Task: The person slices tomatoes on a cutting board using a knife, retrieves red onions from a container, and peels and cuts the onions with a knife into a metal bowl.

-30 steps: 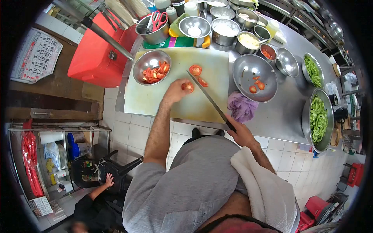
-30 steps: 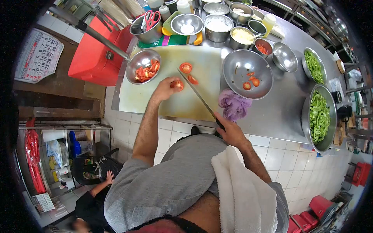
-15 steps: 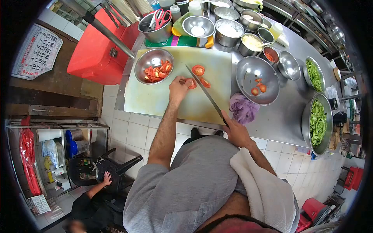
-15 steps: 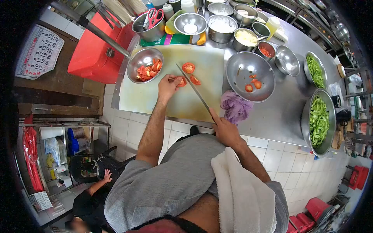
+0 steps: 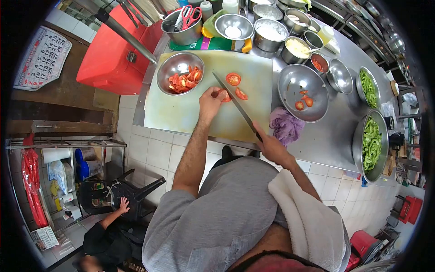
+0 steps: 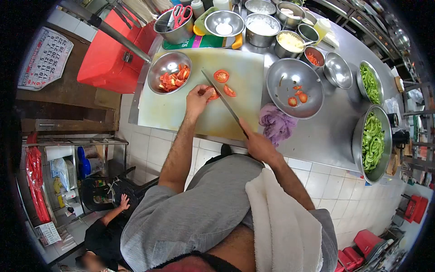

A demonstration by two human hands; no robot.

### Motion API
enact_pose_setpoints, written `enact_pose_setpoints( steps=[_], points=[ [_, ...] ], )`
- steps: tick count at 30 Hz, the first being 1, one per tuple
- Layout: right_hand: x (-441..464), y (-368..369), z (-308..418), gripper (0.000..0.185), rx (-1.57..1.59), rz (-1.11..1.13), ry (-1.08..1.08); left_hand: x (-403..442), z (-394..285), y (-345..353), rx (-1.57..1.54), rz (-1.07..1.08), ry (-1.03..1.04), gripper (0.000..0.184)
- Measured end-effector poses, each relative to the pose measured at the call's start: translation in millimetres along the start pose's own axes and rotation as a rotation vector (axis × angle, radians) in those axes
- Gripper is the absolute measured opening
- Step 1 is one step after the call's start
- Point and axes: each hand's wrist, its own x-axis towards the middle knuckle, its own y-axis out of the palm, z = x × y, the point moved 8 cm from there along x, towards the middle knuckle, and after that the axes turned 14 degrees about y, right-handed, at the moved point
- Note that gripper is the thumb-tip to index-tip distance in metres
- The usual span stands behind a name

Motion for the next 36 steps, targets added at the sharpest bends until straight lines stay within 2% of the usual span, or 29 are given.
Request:
enact_pose_setpoints(
  steps=[2, 5, 9, 11, 17, 21, 23, 26, 29, 33, 36],
  points=[
    [8.3, -8.6, 10.2, 0.068, -0.070, -0.183, -0.176, -2.9, 3.7, 0.1, -0.072, -0.027, -0.013, 0.017],
    [-6.8, -17.0, 8.4, 0.070, -0.152, -0.259, -0.166, -1.5, 10.8, 1.2, -0.105, -0.099, 0.067, 0.020],
    [-39.4, -19.4, 0.8, 0.071, -0.158, -0.245, -0.128, -1.7, 19.6, 3.0, -0.119, -0.132, 0.030, 0.017],
    [-46.2, -10.5, -17.3, 0.070, -0.188, -0.195, -0.027, 0.6, 18.7, 1.4, 0.018, -0.160, 0.110, 0.018],
    [-63.5, -11.7, -24.3, 0.069, -0.207, -0.172, -0.048, 0.9, 20.0, 3.3, 0.021, -0.160, 0.103, 0.018],
    [-45.5, -2.8, -18.8, 0.070, -0.202, -0.131, -0.002, -1.3, 14.2, 0.5, 0.040, -0.163, 0.135, 0.019],
    [-14.6, 7.9, -7.9, 0.071, -0.022, -0.108, -0.104, -2.9, 7.6, 1.7, 0.048, -0.138, 0.127, 0.020],
    [14.9, -1.2, 11.3, 0.072, 0.085, -0.074, -0.167, -2.9, 15.4, -0.1, 0.068, -0.143, 0.160, 0.019],
    [3.5, -17.2, 13.9, 0.068, -0.041, 0.007, -0.050, -5.2, 34.1, -5.5, 0.014, -0.143, 0.063, 0.018],
    [-14.6, -5.8, -10.5, 0.071, -0.035, -0.105, -0.138, -7.6, 31.6, -9.4, -0.033, -0.160, 0.058, 0.018],
    [-28.5, -10.8, -15.1, 0.070, 0.007, -0.221, -0.146, -0.1, 35.8, -1.8, 0.074, -0.157, 0.150, 0.017]
  ],
)
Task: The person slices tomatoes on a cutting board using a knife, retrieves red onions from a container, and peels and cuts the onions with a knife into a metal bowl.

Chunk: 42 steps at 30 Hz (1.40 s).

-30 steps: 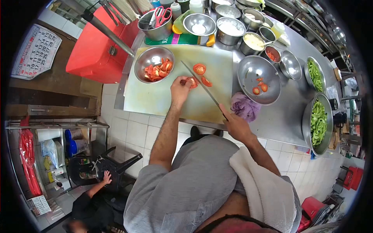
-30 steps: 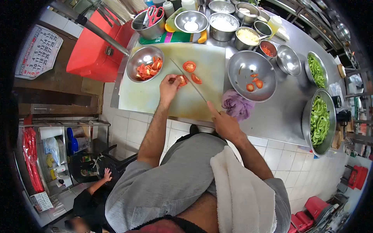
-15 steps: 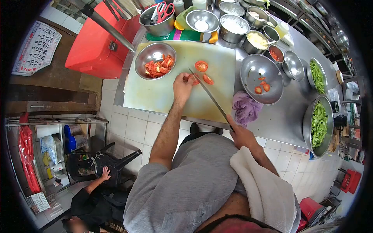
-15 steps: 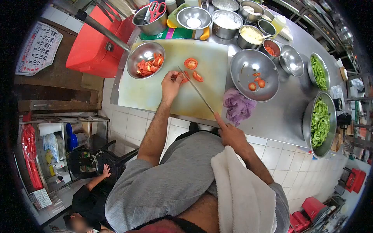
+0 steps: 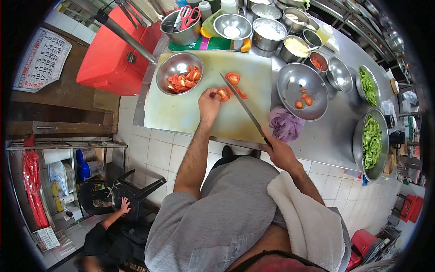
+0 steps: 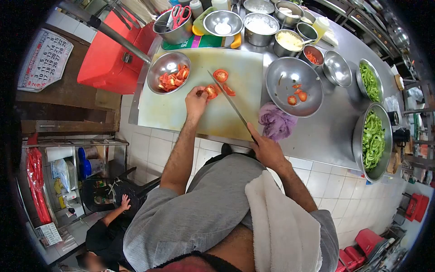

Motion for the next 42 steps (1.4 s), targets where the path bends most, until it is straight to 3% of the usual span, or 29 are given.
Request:
enact_pose_setpoints(
  steps=[8, 14, 17, 21, 23, 29, 33, 38, 42],
  points=[
    [-22.7, -1.3, -4.1, 0.070, -0.067, 0.102, 0.055, 1.3, -7.1, 1.9, 0.028, -0.007, -0.051, 0.015],
    [30.5, 14.8, 26.3, 0.072, -0.082, 0.204, 0.111, -0.1, -22.7, 0.3, 0.147, 0.038, 0.058, 0.015],
    [40.6, 0.4, 29.9, 0.072, -0.120, 0.040, -0.035, -3.4, -25.1, -4.3, 0.097, 0.019, -0.040, 0.016],
    [9.1, -12.6, 27.8, 0.072, -0.147, 0.030, -0.031, -0.6, -21.3, -3.2, 0.062, -0.030, -0.076, 0.015],
    [-5.9, -13.4, 22.1, 0.073, -0.147, 0.018, 0.010, 4.0, -35.8, -2.4, 0.154, -0.039, 0.017, 0.014],
    [-23.8, -1.7, 5.4, 0.074, -0.326, 0.078, 0.155, 5.5, -47.5, 3.7, 0.146, -0.015, 0.018, 0.012],
    [3.0, 17.9, 9.2, 0.072, -0.252, 0.077, 0.125, 2.0, -51.4, 4.3, 0.039, -0.018, -0.045, 0.009],
    [52.0, 4.9, 32.3, 0.071, 0.095, 0.172, 0.033, -2.4, -31.7, -4.5, 0.129, -0.014, 0.034, 0.012],
    [39.3, -0.7, 26.8, 0.070, 0.023, 0.085, -0.060, -4.8, -17.2, -12.4, 0.082, -0.044, -0.046, 0.013]
  ],
)
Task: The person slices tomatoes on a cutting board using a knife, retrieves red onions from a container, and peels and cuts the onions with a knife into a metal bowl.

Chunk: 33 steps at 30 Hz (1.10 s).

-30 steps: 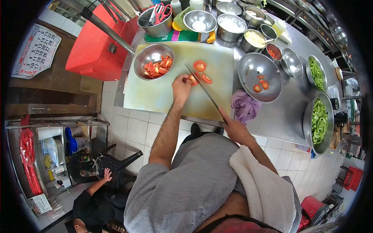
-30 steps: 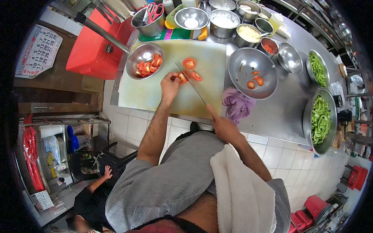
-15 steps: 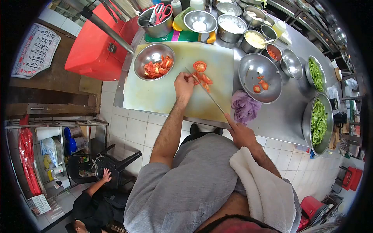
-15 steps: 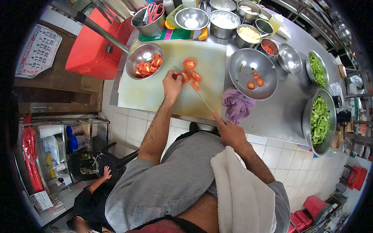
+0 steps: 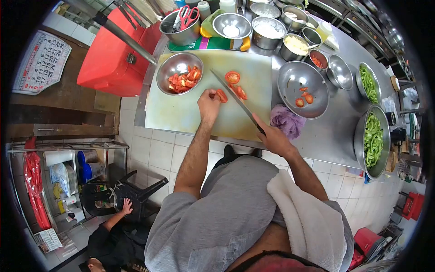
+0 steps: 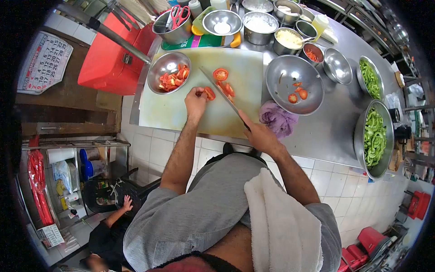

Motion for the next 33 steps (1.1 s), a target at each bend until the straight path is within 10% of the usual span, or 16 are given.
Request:
enact_pose_setpoints(
  steps=[23, 33],
  points=[
    [-11.5, 13.5, 2.0, 0.070, -0.004, 0.174, 0.208, -6.1, -42.8, 3.4, -0.013, 0.123, 0.119, 0.006],
    [-60.3, -22.3, -29.9, 0.069, 0.086, -0.103, 0.166, 19.1, -24.9, 21.6, -0.097, 0.147, 0.015, 0.028]
  ],
)
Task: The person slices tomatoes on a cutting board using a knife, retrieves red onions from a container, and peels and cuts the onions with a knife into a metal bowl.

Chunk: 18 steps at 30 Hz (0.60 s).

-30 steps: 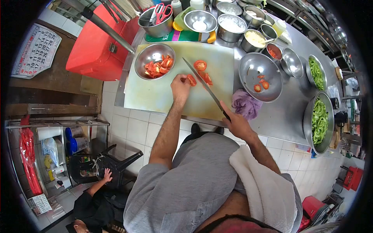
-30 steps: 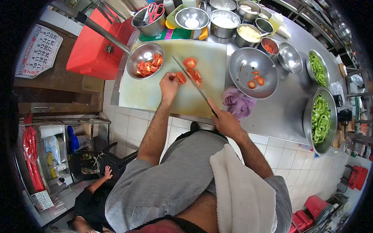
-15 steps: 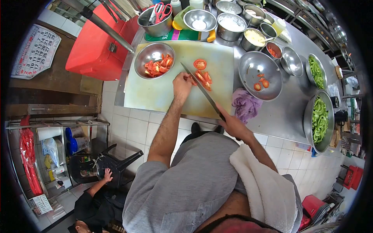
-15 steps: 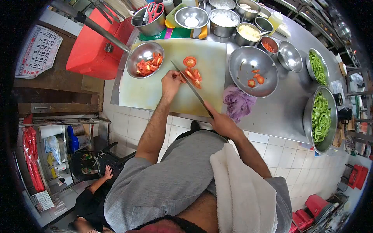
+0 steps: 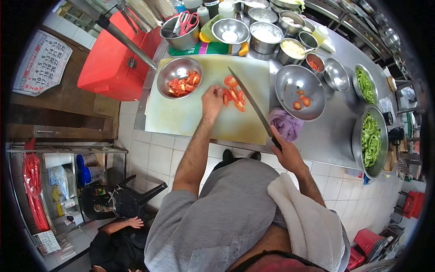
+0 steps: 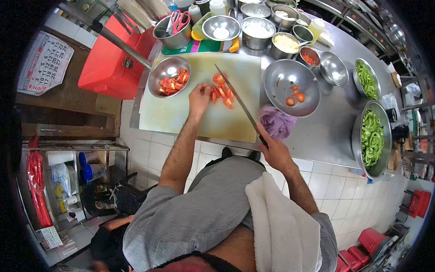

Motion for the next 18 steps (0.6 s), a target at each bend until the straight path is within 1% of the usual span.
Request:
enact_pose_setpoints(
  steps=[2, 3, 5, 6, 8, 9, 11, 12, 14, 15, 17, 18],
  points=[
    [-5.2, -5.7, -6.2, 0.069, 0.089, -0.035, -0.052, 17.0, 4.8, -4.6, 0.271, -0.071, 0.157, 0.031],
    [-7.8, -5.0, -8.4, 0.069, 0.091, -0.034, -0.050, 23.0, 3.7, -2.4, 0.272, -0.068, 0.156, 0.031],
    [-10.3, -2.6, -18.0, 0.069, 0.140, 0.001, 0.036, 37.3, -9.3, 8.4, 0.418, -0.004, 0.273, 0.037],
    [-12.1, -2.5, -18.5, 0.069, 0.138, -0.001, 0.036, 45.9, -8.7, 11.0, 0.416, -0.006, 0.275, 0.037],
    [-13.8, 2.1, -25.5, 0.071, 0.191, 0.035, 0.115, 58.1, -11.3, 30.5, 0.619, 0.190, 0.381, 0.039],
    [-14.4, 2.4, -27.0, 0.071, 0.191, 0.032, 0.114, 61.7, -19.1, 30.2, 0.618, 0.189, 0.384, 0.039],
    [-16.0, 3.9, -29.1, 0.071, 0.167, 0.019, 0.100, 63.6, -22.4, 40.5, 0.392, 0.407, 0.144, 0.037],
    [-17.4, 2.9, -28.0, 0.071, 0.168, 0.020, 0.101, 65.8, -26.5, 41.2, 0.393, 0.409, 0.143, 0.037],
    [-19.6, 1.5, -27.3, 0.072, 0.217, 0.063, 0.145, 66.3, -28.2, 50.0, 0.363, 0.506, 0.116, 0.034],
    [-21.1, 2.1, -29.2, 0.072, 0.216, 0.064, 0.144, 65.6, -27.5, 49.0, 0.363, 0.505, 0.115, 0.034],
    [-24.5, -1.5, -28.0, 0.068, 0.260, 0.030, 0.054, 69.4, -33.5, 37.6, 0.219, 0.367, 0.173, 0.030],
    [-26.4, -6.4, -25.4, 0.068, 0.261, 0.029, 0.054, 69.8, -36.5, 32.9, 0.219, 0.368, 0.175, 0.030]
  ],
)
